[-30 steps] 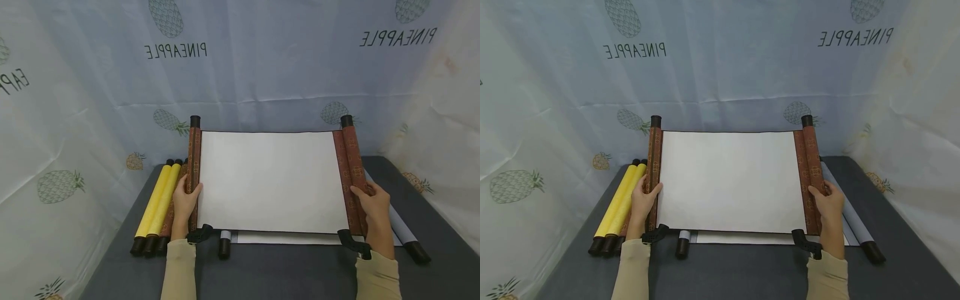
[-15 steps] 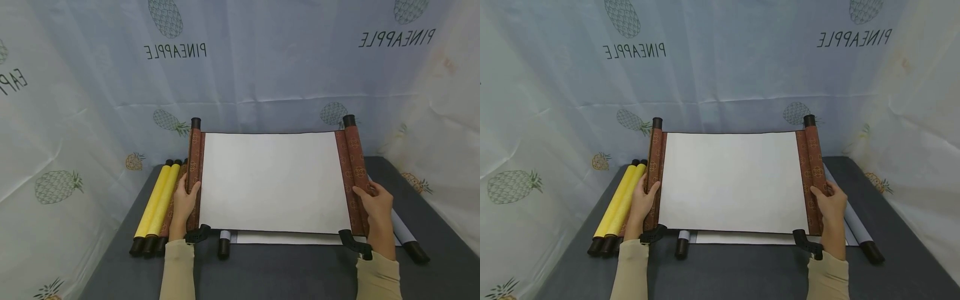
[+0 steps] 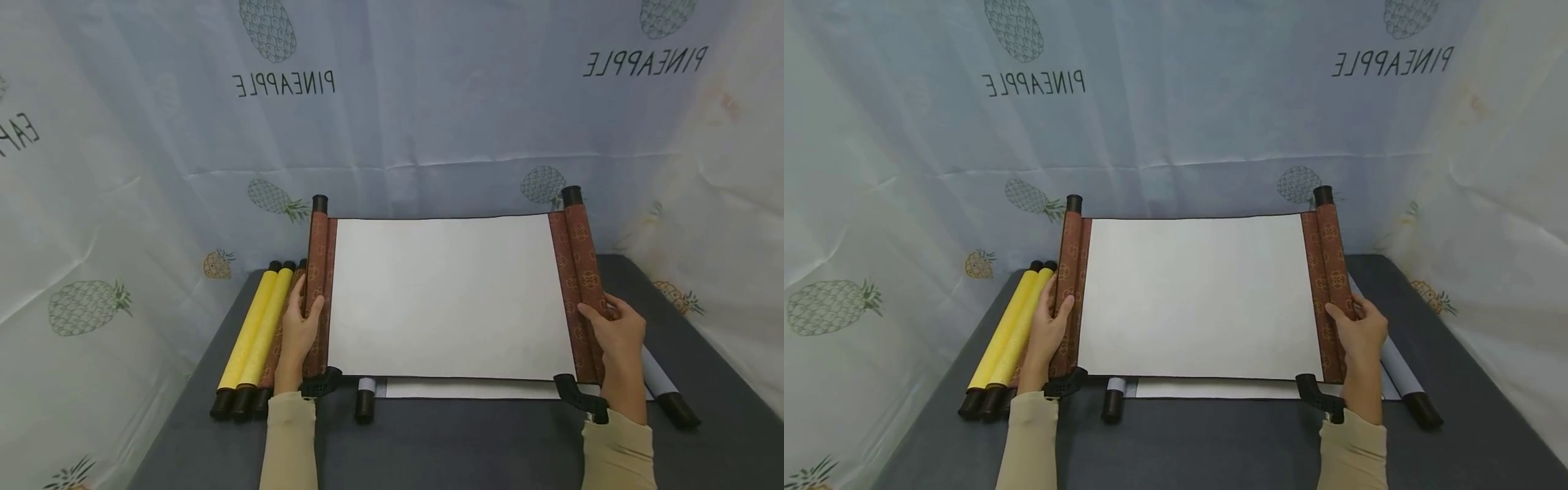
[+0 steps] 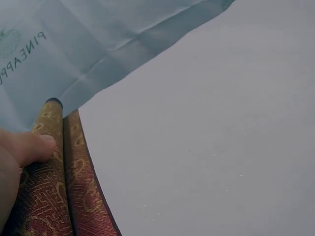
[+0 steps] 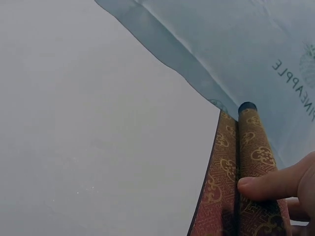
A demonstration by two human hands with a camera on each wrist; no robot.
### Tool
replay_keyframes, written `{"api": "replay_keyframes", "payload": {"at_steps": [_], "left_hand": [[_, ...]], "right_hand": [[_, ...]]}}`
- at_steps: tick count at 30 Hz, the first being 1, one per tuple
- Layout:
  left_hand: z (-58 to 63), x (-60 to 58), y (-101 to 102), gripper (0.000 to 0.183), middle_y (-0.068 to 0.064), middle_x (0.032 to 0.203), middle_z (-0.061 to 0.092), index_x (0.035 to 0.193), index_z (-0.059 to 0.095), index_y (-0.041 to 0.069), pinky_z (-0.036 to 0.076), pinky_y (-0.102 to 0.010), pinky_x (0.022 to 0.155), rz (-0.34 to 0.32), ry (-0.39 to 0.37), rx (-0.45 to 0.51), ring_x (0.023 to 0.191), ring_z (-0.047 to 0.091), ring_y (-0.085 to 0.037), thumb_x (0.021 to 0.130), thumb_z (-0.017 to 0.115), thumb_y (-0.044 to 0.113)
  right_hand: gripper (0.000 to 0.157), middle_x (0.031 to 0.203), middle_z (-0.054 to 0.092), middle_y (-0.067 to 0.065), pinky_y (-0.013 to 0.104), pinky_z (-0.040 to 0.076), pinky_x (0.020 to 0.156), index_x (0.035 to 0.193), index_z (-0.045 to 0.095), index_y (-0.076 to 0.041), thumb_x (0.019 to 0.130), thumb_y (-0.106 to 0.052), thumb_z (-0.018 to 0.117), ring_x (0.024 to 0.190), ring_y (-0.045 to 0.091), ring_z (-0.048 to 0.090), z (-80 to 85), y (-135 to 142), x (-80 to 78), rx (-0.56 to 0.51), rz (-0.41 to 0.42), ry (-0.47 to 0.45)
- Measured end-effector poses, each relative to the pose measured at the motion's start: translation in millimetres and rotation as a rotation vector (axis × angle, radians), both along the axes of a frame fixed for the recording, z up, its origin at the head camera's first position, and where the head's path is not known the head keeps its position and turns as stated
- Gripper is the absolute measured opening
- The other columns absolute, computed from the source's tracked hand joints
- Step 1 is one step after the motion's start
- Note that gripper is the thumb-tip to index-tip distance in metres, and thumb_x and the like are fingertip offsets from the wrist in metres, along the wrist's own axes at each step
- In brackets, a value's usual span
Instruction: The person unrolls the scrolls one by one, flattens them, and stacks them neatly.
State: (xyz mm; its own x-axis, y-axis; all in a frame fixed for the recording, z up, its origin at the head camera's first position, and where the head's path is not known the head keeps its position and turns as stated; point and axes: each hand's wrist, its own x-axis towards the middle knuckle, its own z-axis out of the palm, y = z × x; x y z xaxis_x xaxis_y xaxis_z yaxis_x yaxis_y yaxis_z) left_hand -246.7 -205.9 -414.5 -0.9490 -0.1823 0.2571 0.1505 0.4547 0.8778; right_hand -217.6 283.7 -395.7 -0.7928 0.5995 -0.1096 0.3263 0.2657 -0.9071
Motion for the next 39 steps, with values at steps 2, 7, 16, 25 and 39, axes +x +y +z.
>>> {"api": "replay_keyframes", "payload": {"at_steps": [2,7,16,25,39], "left_hand": [[-0.2,0.6,-1,0.064,-0.013,0.163,0.017,0.155,0.018,0.016,0.022,-0.061,0.117,-0.005,-0.011,-0.010,0.150,0.018,-0.038,0.101,0.049,0.028],[-0.9,2.0,-1,0.065,-0.012,0.163,0.018,0.156,0.014,0.017,0.021,-0.056,0.120,-0.012,-0.043,-0.021,0.150,0.020,-0.036,0.101,0.047,0.031],[-8.2,1.1,-2,0.092,-0.026,0.154,0.032,0.154,0.017,0.005,0.037,-0.058,0.110,-0.040,0.042,-0.036,0.140,0.038,-0.043,0.082,0.073,0.014],[-9.7,-2.4,-5,0.096,-0.024,0.160,0.017,0.155,0.006,0.005,0.031,-0.060,0.113,-0.156,-0.007,-0.052,0.145,0.027,-0.044,0.085,0.070,0.010],[2.8,4.2,-8,0.081,-0.024,0.162,0.007,0.154,0.000,0.000,0.029,-0.059,0.114,-0.268,-0.055,-0.045,0.146,0.023,-0.044,0.096,0.055,0.010]], "right_hand": [[0.064,0.148,0.044,0.018,0.045,0.045,0.106,0.150,0.033,-0.010,0.094,-0.029,0.058,0.117,0.023,0.054,-0.6,1,1.9,0.051,0.018,0.052],[0.057,0.139,0.049,0.031,0.056,0.042,0.102,0.145,0.039,0.000,0.095,-0.019,0.059,0.127,0.044,0.048,-5.4,6,5.2,0.283,0.078,0.211],[0.063,0.148,0.032,0.035,0.070,0.038,0.093,0.153,0.017,-0.006,0.102,-0.028,0.044,0.126,0.059,0.039,-11.9,13,8.1,0.366,0.256,0.203],[0.061,0.124,0.047,0.041,0.058,0.048,0.068,0.147,0.028,0.003,0.095,-0.014,0.055,0.104,0.056,0.051,-5.8,24,6.1,0.499,0.273,0.257],[0.069,0.126,0.042,0.044,0.064,0.045,0.073,0.148,0.019,0.011,0.090,-0.003,0.056,0.101,0.058,0.049,-7.4,44,5.4,0.626,0.464,0.238]]}}
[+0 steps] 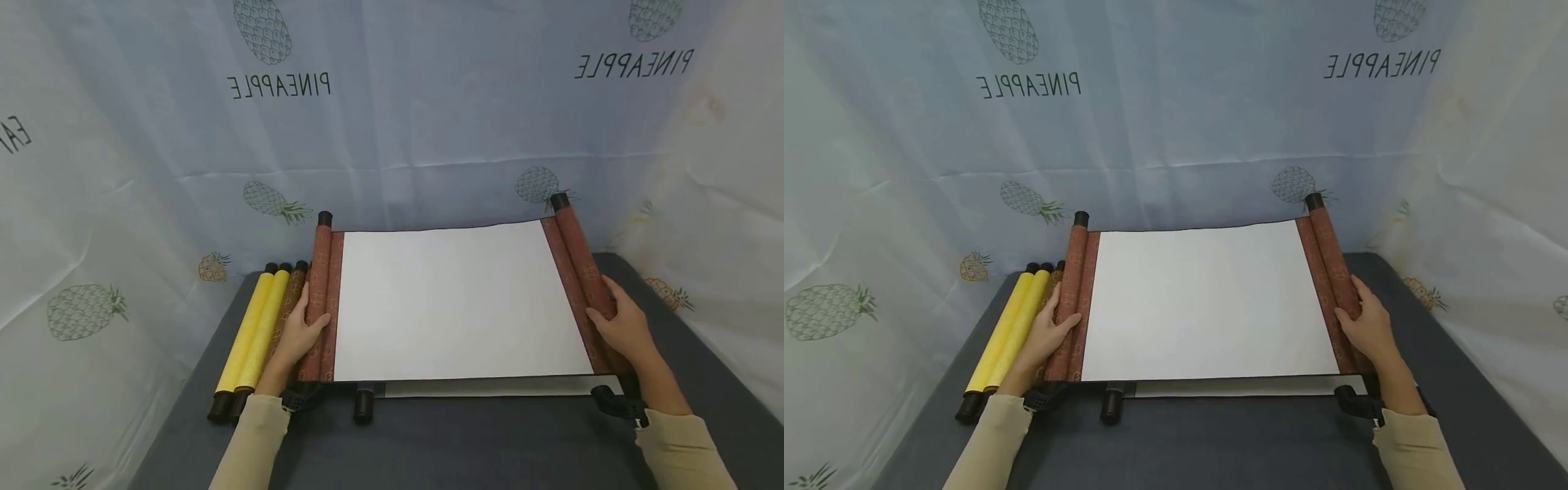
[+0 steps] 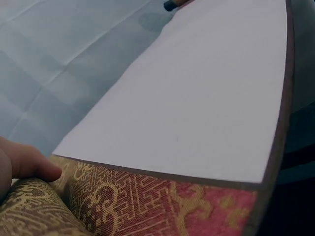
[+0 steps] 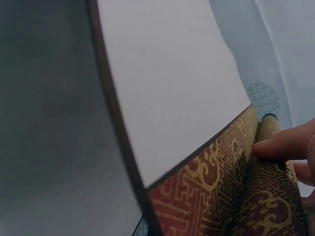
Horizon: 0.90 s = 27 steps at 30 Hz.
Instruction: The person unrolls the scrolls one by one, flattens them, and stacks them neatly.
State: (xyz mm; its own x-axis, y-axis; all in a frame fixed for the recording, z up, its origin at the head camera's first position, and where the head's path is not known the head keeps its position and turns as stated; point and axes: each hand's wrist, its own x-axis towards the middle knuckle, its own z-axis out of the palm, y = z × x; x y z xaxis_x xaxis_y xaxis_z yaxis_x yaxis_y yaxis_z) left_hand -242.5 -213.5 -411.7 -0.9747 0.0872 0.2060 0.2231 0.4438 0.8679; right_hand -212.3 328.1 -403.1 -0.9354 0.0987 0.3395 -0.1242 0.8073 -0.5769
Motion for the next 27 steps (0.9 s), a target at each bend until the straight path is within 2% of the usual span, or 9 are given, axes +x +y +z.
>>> {"api": "replay_keyframes", "payload": {"at_steps": [3,5,11,18,21,27], "left_hand": [[-2.6,0.8,4,0.080,-0.025,0.162,0.004,0.153,0.000,-0.004,0.023,-0.058,0.117,-0.005,-0.021,0.007,0.148,0.015,-0.044,0.097,0.054,0.010],[-5.8,1.3,8,0.079,-0.026,0.161,0.004,0.153,0.000,-0.005,0.022,-0.058,0.118,0.002,-0.029,0.016,0.148,0.014,-0.044,0.097,0.054,0.010],[-20.7,3.1,17,0.075,-0.029,0.157,0.021,0.153,0.006,-0.005,0.034,-0.059,0.112,0.066,-0.040,0.062,0.140,0.033,-0.046,0.096,0.054,0.009],[-35.5,4.3,27,0.069,-0.034,0.145,0.034,0.148,0.020,-0.011,0.038,-0.059,0.107,0.165,0.006,-0.007,0.131,0.042,-0.048,0.094,0.057,0.008],[-40.4,2.9,29,0.067,-0.035,0.144,0.037,0.147,0.024,-0.013,0.040,-0.058,0.105,0.169,0.021,0.024,0.129,0.045,-0.049,0.093,0.059,0.006],[-48.6,-0.3,33,0.064,-0.034,0.143,0.042,0.146,0.026,-0.011,0.049,-0.054,0.097,0.165,-0.013,0.084,0.123,0.052,-0.047,0.094,0.057,0.006]], "right_hand": [[0.068,0.125,0.042,0.045,0.066,0.044,0.075,0.146,0.021,0.013,0.090,-0.002,0.056,0.101,0.059,0.049,-4.4,4,-0.2,0.026,0.003,-0.004],[0.068,0.123,0.042,0.046,0.066,0.044,0.074,0.146,0.022,0.014,0.090,-0.003,0.056,0.100,0.059,0.049,-7.4,7,-1.4,0.043,-0.002,-0.012],[0.066,0.116,0.044,0.047,0.064,0.043,0.073,0.143,0.025,0.016,0.088,-0.003,0.057,0.098,0.058,0.049,-17.8,11,-5.6,0.062,-0.016,-0.034],[0.061,0.111,0.049,0.049,0.062,0.046,0.070,0.136,0.033,0.022,0.084,0.000,0.058,0.091,0.058,0.054,-31.0,15,-9.8,0.105,-0.010,-0.006],[0.060,0.116,0.049,0.049,0.064,0.046,0.074,0.135,0.035,0.022,0.084,0.000,0.059,0.096,0.060,0.053,-38.1,17,-11.6,0.113,-0.023,-0.018],[0.061,0.119,0.046,0.051,0.065,0.044,0.079,0.135,0.036,0.020,0.083,-0.003,0.060,0.101,0.063,0.050,-48.1,24,-12.8,0.156,-0.045,-0.071]]}}
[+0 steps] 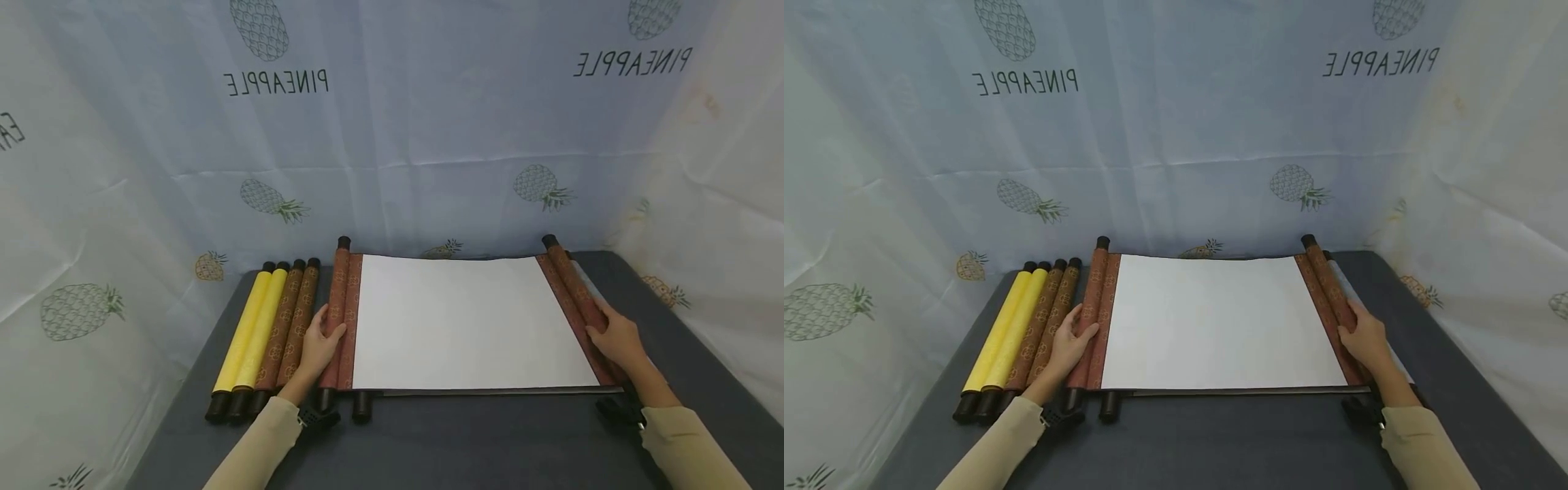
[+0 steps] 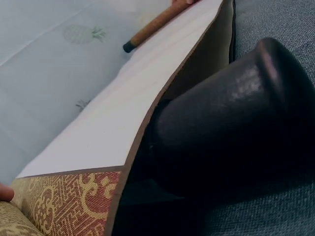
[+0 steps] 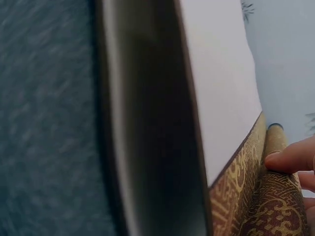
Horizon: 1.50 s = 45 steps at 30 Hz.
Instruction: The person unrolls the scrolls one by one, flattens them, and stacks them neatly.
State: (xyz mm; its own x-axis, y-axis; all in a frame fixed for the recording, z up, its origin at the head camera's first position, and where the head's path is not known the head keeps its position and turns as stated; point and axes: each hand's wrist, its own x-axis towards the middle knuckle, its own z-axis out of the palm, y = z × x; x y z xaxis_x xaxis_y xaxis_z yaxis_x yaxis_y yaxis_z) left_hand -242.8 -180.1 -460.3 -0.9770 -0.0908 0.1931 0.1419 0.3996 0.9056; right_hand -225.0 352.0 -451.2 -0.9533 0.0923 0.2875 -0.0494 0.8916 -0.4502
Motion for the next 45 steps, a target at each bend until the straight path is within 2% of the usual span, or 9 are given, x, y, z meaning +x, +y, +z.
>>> {"api": "replay_keyframes", "payload": {"at_steps": [8,16,21,25,33,40,45], "left_hand": [[-3.3,3.0,8,0.063,-0.035,0.142,0.038,0.145,0.029,-0.012,0.041,-0.055,0.107,0.028,-0.027,-0.047,0.134,0.041,-0.048,0.093,0.059,0.007],[-9.9,-0.6,3,0.061,-0.036,0.150,0.030,0.144,0.029,-0.014,0.037,-0.055,0.110,0.016,-0.086,0.041,0.139,0.033,-0.049,0.093,0.059,0.004],[-10.8,-0.9,-2,0.061,-0.034,0.152,0.027,0.145,0.029,-0.013,0.036,-0.054,0.112,0.012,-0.151,0.048,0.140,0.030,-0.049,0.094,0.058,0.005],[-10.0,-2.2,-2,0.061,-0.034,0.153,0.026,0.145,0.028,-0.013,0.035,-0.053,0.112,0.007,-0.162,0.059,0.141,0.030,-0.048,0.094,0.057,0.005],[-10.9,-6.4,0,0.061,-0.034,0.152,0.028,0.145,0.029,-0.013,0.035,-0.052,0.113,0.012,-0.165,0.050,0.141,0.030,-0.047,0.094,0.058,0.006],[-12.0,-4.7,0,0.065,-0.031,0.155,0.022,0.147,0.026,-0.011,0.030,-0.051,0.116,-0.021,-0.204,0.073,0.145,0.024,-0.043,0.094,0.059,0.007],[-12.3,-0.6,-2,0.068,-0.029,0.158,0.018,0.150,0.023,-0.006,0.025,-0.052,0.118,-0.052,-0.242,0.038,0.147,0.019,-0.043,0.095,0.058,0.011]], "right_hand": [[0.060,0.123,0.043,0.051,0.065,0.045,0.081,0.134,0.033,0.024,0.085,-0.004,0.055,0.104,0.064,0.048,-8.5,6,1.3,-0.010,0.023,-0.078],[0.059,0.121,0.045,0.050,0.065,0.044,0.082,0.130,0.036,0.026,0.082,-0.001,0.057,0.105,0.063,0.048,-16.7,6,1.2,-0.010,0.031,-0.066],[0.060,0.120,0.046,0.050,0.065,0.045,0.082,0.130,0.036,0.027,0.082,-0.002,0.057,0.104,0.063,0.049,-16.9,4,-0.7,-0.012,0.029,-0.086],[0.060,0.122,0.044,0.050,0.065,0.044,0.083,0.130,0.036,0.027,0.082,-0.002,0.057,0.106,0.063,0.048,-16.2,4,-1.9,-0.001,0.023,-0.100],[0.059,0.119,0.046,0.051,0.063,0.045,0.080,0.127,0.039,0.027,0.080,-0.002,0.059,0.102,0.062,0.051,-13.3,4,-5.0,0.015,0.031,-0.072],[0.063,0.123,0.043,0.051,0.063,0.046,0.082,0.131,0.034,0.026,0.083,-0.005,0.059,0.105,0.062,0.050,-10.1,7,-4.8,0.015,0.043,-0.171],[0.065,0.128,0.038,0.051,0.067,0.042,0.090,0.134,0.030,0.026,0.086,-0.006,0.059,0.114,0.065,0.042,-6.7,7,-3.1,0.018,0.076,-0.208]]}}
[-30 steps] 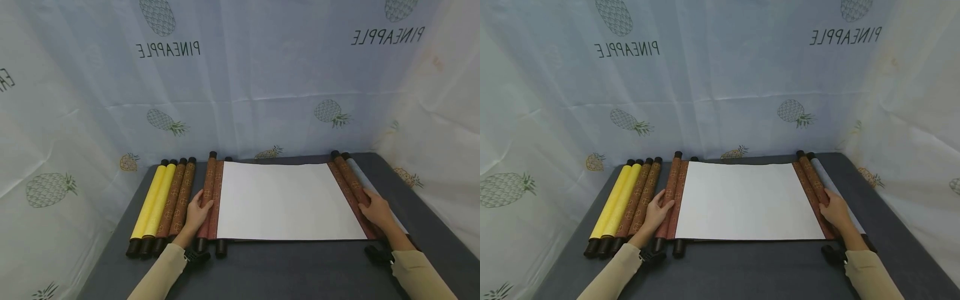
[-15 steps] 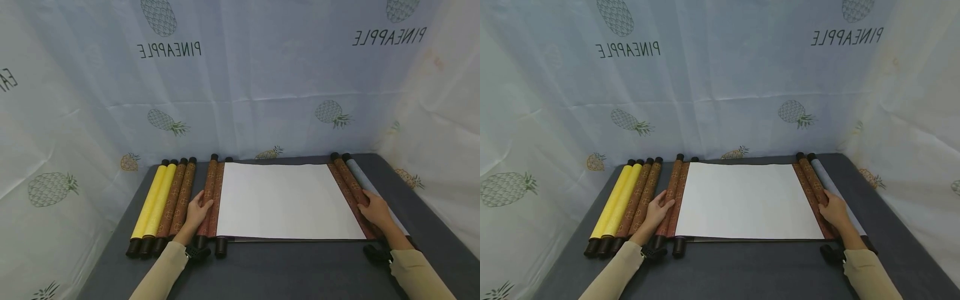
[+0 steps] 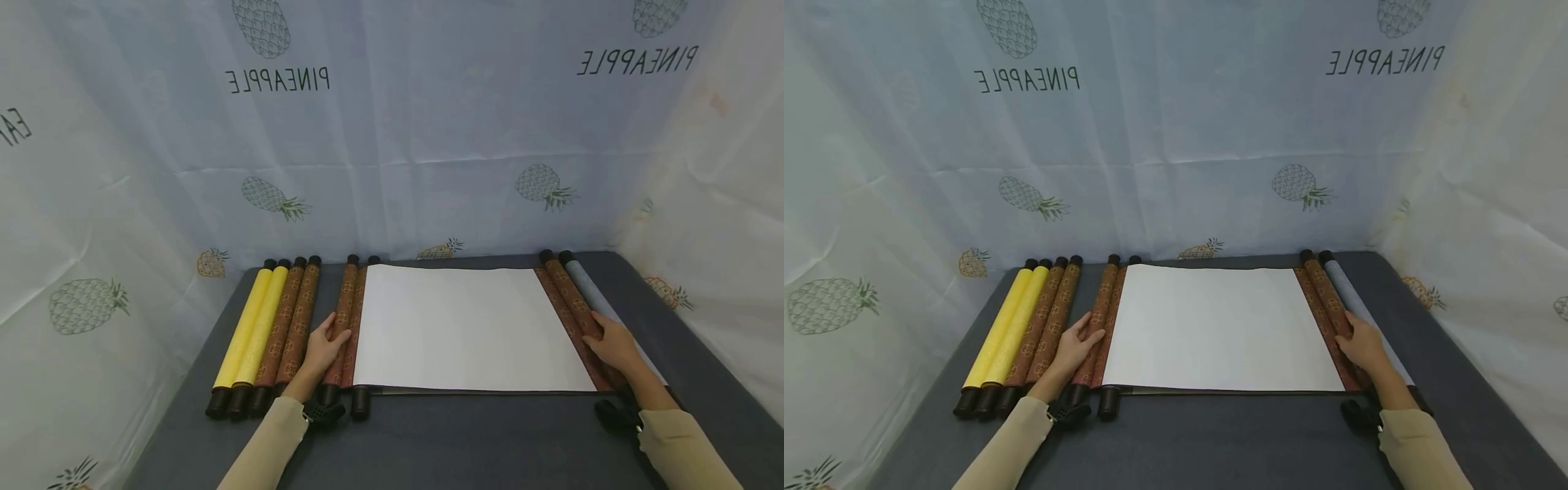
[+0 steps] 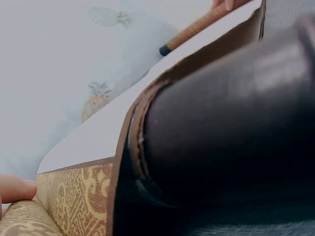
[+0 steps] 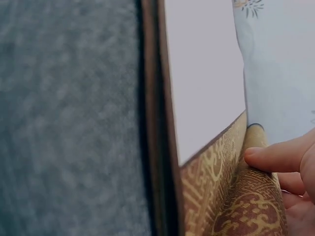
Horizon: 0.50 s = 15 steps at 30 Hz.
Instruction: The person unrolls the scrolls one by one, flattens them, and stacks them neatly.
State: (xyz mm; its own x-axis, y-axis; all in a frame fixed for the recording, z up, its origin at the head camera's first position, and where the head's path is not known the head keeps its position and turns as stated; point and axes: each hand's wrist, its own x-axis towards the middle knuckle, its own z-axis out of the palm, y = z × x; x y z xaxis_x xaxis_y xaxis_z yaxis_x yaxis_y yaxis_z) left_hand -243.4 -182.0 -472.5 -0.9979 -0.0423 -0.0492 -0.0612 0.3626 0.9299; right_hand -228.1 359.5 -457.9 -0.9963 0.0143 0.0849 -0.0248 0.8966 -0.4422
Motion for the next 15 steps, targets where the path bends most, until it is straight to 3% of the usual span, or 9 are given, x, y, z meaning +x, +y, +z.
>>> {"api": "replay_keyframes", "payload": {"at_steps": [5,15], "left_hand": [[-1.0,4.3,-1,0.068,-0.027,0.159,0.016,0.151,0.020,-0.004,0.022,-0.052,0.120,-0.019,-0.018,-0.015,0.149,0.015,-0.041,0.096,0.056,0.011],[0.0,17.9,-1,0.061,-0.033,0.155,0.021,0.146,0.024,-0.014,0.026,-0.051,0.116,-0.077,0.063,0.022,0.145,0.021,-0.045,0.096,0.053,0.003]], "right_hand": [[0.067,0.132,0.032,0.051,0.068,0.039,0.094,0.137,0.025,0.025,0.087,-0.007,0.055,0.118,0.066,0.037,2.2,-1,3.7,-0.023,0.019,-0.042],[0.066,0.132,0.032,0.051,0.069,0.039,0.094,0.137,0.024,0.024,0.087,-0.007,0.054,0.119,0.066,0.036,1.1,3,4.9,-0.014,0.008,-0.067]]}}
